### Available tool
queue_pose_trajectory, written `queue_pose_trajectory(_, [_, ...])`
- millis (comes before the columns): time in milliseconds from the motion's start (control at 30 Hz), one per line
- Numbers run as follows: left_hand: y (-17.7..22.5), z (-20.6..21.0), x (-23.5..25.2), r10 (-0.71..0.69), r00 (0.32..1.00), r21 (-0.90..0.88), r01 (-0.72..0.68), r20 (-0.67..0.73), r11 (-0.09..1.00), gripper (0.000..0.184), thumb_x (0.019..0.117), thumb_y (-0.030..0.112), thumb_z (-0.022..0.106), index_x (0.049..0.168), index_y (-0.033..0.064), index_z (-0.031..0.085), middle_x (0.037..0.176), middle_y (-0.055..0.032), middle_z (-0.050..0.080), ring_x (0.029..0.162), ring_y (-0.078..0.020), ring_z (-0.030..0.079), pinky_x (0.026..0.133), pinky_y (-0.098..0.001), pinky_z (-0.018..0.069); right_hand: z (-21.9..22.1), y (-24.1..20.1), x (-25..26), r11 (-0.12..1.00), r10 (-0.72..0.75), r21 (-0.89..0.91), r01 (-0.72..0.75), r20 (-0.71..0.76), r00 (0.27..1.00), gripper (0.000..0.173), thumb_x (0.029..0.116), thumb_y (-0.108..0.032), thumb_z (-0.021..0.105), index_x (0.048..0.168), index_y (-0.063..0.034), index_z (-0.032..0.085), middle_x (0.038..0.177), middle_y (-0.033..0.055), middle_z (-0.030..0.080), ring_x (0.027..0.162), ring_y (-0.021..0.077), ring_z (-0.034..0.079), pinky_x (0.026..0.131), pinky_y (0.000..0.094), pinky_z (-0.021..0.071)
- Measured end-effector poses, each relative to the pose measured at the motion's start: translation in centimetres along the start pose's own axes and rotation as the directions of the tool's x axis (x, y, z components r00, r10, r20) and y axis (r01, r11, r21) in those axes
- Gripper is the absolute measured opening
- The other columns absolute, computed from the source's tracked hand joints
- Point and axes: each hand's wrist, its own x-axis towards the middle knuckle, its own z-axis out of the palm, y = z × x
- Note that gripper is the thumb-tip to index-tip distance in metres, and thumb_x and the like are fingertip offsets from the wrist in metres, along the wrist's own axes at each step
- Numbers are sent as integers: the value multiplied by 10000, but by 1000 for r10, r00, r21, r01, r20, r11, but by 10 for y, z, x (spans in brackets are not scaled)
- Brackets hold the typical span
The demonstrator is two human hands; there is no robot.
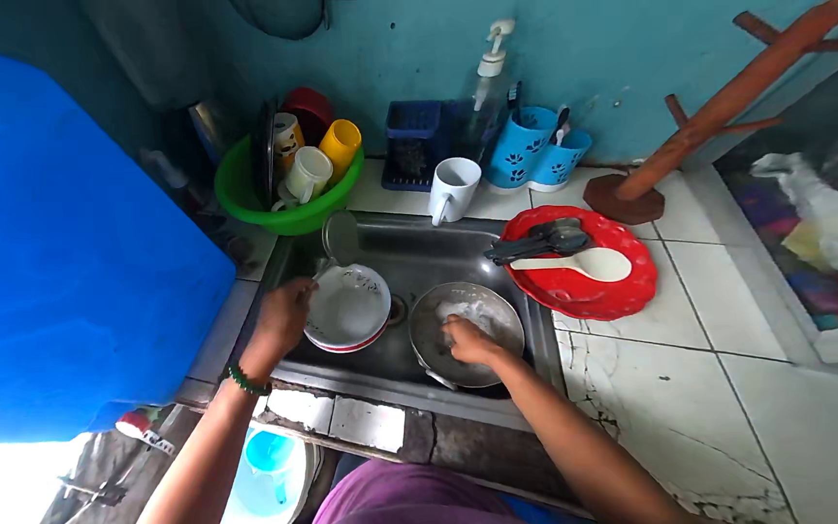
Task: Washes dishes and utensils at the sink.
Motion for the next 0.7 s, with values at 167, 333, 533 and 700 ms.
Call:
queue_pose_trajectory(167, [28,47,-8,154,945,-539,27,288,842,438,934,-75,443,1357,-21,541,1070,-65,672,609,-36,534,561,-212,466,-27,-1,-36,903,11,405,139,-347,938,286,911,-71,730,1077,142,638,1208,318,584,1130,400,578,998,531,468])
queue_pose_trajectory(333, [51,101,-7,224,902,-611,53,369,790,328,1060,93,511,1375,10,552,931,-18,689,537,11,448,474,-168,356,-20,-27,-54,754,54,413,511,-814,578,318,903,-94,720,1102,142,641,1329,295,536,1108,302,609,904,399,546])
queue_pose_trajectory(533, [79,128,-2,226,883,-417,-38,412,908,435,1011,-2,475,1446,17,489,1214,-158,633,766,-133,625,691,-327,547,4,-48,-38,746,-25,320,584,-863,505,336,935,-180,659,1117,102,681,1482,293,481,1360,424,471,1145,513,390])
queue_pose_trajectory(700, [86,123,8,249,875,-325,-114,414,939,340,1108,198,441,1359,12,574,1111,-145,649,806,-154,611,743,-338,525,11,-44,-29,665,-4,378,644,-860,510,425,1030,-144,510,1341,147,506,1575,300,358,1470,351,383,1210,424,339])
